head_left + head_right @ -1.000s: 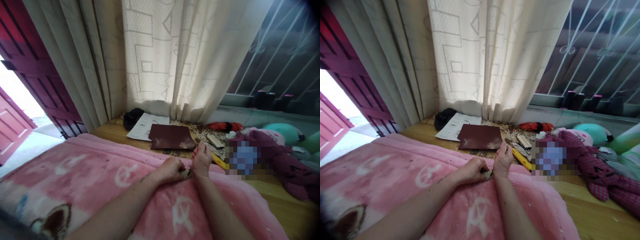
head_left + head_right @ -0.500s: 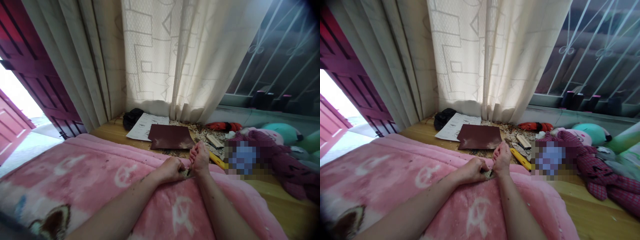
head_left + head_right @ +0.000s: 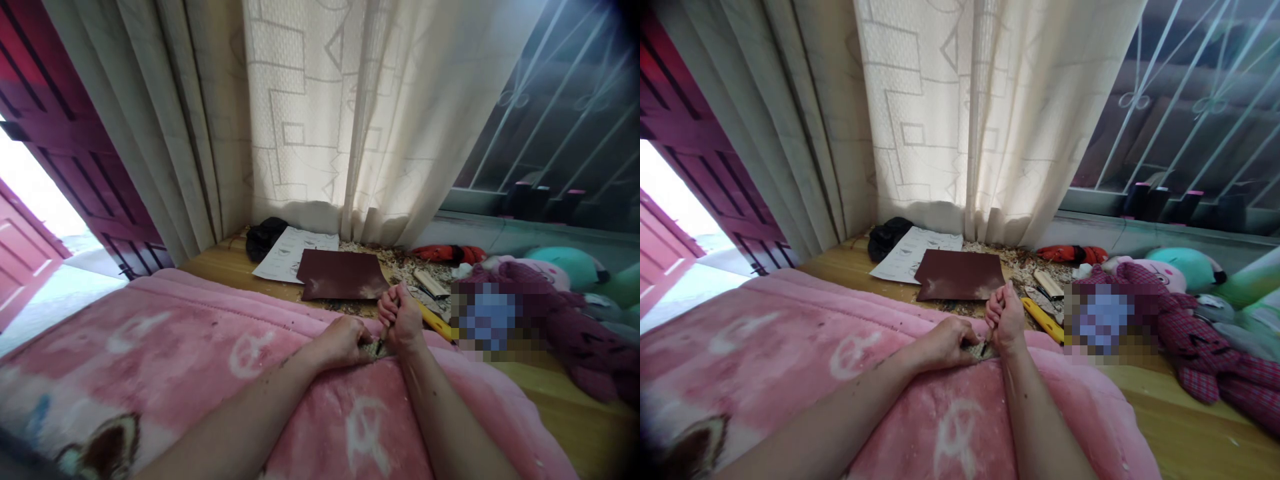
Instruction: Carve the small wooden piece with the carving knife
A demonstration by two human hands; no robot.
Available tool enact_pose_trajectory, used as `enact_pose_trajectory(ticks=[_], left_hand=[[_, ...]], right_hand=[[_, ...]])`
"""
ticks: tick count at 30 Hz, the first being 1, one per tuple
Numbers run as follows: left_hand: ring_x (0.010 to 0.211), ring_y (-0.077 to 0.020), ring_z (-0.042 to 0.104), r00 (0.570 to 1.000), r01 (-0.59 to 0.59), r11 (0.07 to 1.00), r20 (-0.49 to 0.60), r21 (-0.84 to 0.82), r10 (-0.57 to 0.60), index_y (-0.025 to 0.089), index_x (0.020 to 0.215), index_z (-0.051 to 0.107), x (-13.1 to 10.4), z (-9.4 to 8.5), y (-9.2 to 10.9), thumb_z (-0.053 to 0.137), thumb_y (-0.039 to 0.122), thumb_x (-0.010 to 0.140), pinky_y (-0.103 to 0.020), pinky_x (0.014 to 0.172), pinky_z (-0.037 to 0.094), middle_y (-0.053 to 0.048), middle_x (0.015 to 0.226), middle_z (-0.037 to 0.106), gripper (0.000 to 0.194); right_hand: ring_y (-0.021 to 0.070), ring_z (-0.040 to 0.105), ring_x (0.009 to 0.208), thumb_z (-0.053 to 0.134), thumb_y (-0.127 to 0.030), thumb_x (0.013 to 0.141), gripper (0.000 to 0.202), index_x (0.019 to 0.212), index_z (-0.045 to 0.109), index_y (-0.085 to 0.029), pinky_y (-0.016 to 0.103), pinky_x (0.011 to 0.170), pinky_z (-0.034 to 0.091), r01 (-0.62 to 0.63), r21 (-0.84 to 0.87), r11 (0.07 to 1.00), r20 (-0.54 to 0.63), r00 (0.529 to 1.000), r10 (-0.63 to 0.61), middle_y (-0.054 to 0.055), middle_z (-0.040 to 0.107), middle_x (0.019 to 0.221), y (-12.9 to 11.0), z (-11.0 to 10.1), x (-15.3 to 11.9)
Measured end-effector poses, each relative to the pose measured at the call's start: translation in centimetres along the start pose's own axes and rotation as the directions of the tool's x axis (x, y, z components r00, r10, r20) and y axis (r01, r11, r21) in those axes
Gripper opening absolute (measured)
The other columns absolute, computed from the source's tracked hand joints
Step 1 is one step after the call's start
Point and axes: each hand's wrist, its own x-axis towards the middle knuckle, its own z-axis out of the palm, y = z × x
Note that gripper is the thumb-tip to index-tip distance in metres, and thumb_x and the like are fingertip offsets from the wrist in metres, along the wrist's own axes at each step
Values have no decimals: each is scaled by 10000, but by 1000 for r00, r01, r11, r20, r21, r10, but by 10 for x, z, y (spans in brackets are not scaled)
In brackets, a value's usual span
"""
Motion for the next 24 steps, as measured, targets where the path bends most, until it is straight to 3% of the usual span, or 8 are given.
enact_pose_trajectory(ticks=[6, 11, 24], left_hand=[[552, -79, 398, 1000, 8, 998, -7, -65, -9, 129, 609, 594, -1, 0, 1, 583, 178, 620, -197, 518, 248, 43, 544, 479, 52], [551, -85, 398, 1000, 21, 998, -5, -53, -21, 123, 601, 596, -2, -1, 3, 586, 196, 627, -196, 527, 262, 39, 524, 481, 78], [595, -99, 456, 997, 79, 997, 3, -4, -79, 134, 726, 679, -1, -1, 2, 636, 233, 610, -186, 528, 284, 13, 661, 593, 159]], right_hand=[[47, 177, 309, 498, -512, 776, 390, 597, 355, -196, 139, 261, 180, -26, 49, 998, -37, 999, 28, -93, 276, 421, -8, -5, -4], [52, 148, 304, 484, -447, 791, 352, 588, 342, -197, 142, 248, 130, 47, 103, 994, -123, 992, -34, -94, 247, 411, -13, -8, -5], [44, 181, 289, 496, -519, 760, 389, 603, 334, -202, 145, 249, 141, 201, -133, 971, -351, 906, -236, -106, 271, 401, -7, 11, -13]])
